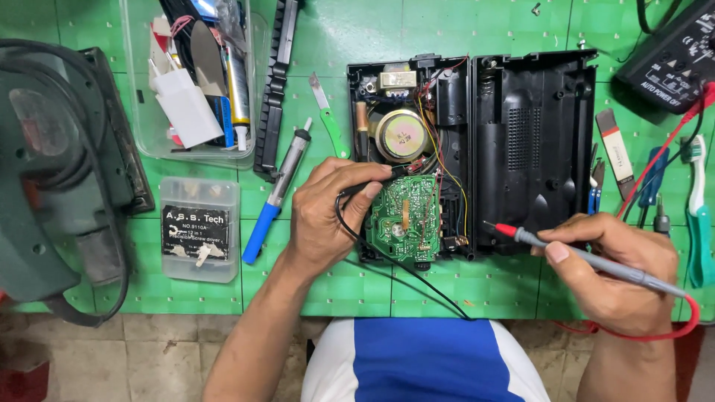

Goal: Repairing an electronic device by soldering wires to a circuit board and testing connections with a multimeter.

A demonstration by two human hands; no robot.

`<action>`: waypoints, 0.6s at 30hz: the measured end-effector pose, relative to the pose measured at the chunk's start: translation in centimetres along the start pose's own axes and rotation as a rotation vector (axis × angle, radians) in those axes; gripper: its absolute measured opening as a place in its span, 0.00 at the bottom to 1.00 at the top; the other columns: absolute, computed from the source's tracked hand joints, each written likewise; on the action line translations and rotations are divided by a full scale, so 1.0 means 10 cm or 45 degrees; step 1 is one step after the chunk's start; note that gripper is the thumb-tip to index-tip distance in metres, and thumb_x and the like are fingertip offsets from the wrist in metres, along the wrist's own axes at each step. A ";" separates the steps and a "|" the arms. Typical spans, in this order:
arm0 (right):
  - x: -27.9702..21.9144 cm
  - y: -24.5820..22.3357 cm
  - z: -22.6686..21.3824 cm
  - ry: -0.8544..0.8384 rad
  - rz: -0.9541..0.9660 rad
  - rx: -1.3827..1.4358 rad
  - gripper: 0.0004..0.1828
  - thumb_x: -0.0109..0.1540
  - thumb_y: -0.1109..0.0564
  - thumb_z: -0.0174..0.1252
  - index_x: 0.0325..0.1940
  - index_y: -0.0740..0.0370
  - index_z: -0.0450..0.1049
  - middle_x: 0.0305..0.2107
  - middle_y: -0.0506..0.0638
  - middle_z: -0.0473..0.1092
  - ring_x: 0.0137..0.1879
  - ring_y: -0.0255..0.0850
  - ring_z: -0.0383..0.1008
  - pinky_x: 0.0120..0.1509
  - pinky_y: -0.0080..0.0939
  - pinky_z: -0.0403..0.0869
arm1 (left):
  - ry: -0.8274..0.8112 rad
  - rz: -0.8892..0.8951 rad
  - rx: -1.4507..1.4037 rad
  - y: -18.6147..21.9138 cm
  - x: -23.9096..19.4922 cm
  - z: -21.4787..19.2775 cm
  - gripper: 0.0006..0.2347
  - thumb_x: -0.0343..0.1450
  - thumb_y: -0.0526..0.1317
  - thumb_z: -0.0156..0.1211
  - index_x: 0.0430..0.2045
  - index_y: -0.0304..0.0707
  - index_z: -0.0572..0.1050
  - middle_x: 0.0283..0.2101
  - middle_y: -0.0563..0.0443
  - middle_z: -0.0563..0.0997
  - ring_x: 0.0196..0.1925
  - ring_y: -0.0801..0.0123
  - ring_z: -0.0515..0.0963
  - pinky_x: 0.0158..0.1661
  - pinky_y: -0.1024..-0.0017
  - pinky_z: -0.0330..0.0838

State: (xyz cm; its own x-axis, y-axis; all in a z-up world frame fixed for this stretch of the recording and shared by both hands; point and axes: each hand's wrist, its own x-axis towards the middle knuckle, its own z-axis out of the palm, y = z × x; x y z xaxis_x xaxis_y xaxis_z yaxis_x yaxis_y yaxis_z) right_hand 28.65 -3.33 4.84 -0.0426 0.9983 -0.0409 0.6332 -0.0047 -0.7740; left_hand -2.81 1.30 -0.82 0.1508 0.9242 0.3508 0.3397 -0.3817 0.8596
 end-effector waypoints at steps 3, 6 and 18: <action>0.00 0.00 0.00 -0.049 -0.010 -0.026 0.04 0.61 0.62 0.62 0.36 0.67 0.78 0.31 0.54 0.78 0.27 0.34 0.73 0.32 0.28 0.66 | -0.002 0.003 -0.001 0.00 0.00 -0.01 0.07 0.78 0.36 0.54 0.43 0.34 0.79 0.45 0.49 0.85 0.43 0.59 0.82 0.50 0.66 0.74; 0.02 0.01 0.02 -0.096 -0.043 -0.002 0.05 0.59 0.62 0.62 0.33 0.68 0.78 0.31 0.55 0.78 0.28 0.35 0.75 0.31 0.29 0.68 | -0.001 0.001 0.001 0.00 0.00 0.00 0.06 0.78 0.36 0.54 0.43 0.35 0.79 0.45 0.49 0.85 0.43 0.59 0.82 0.50 0.66 0.74; 0.06 -0.01 0.03 -0.168 -0.041 -0.058 0.04 0.59 0.61 0.63 0.33 0.66 0.79 0.31 0.52 0.79 0.27 0.32 0.74 0.29 0.27 0.67 | -0.006 -0.010 0.001 -0.02 -0.02 -0.01 0.06 0.78 0.35 0.55 0.43 0.36 0.78 0.45 0.51 0.85 0.43 0.60 0.81 0.51 0.66 0.73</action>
State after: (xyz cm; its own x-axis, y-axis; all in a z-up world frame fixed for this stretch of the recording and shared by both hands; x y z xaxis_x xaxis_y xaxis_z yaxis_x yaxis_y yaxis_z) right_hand 28.38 -2.78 4.72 -0.1628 0.9814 -0.1015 0.6641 0.0330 -0.7469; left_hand -2.94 1.23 -1.03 0.1527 0.9271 0.3423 0.3413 -0.3745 0.8621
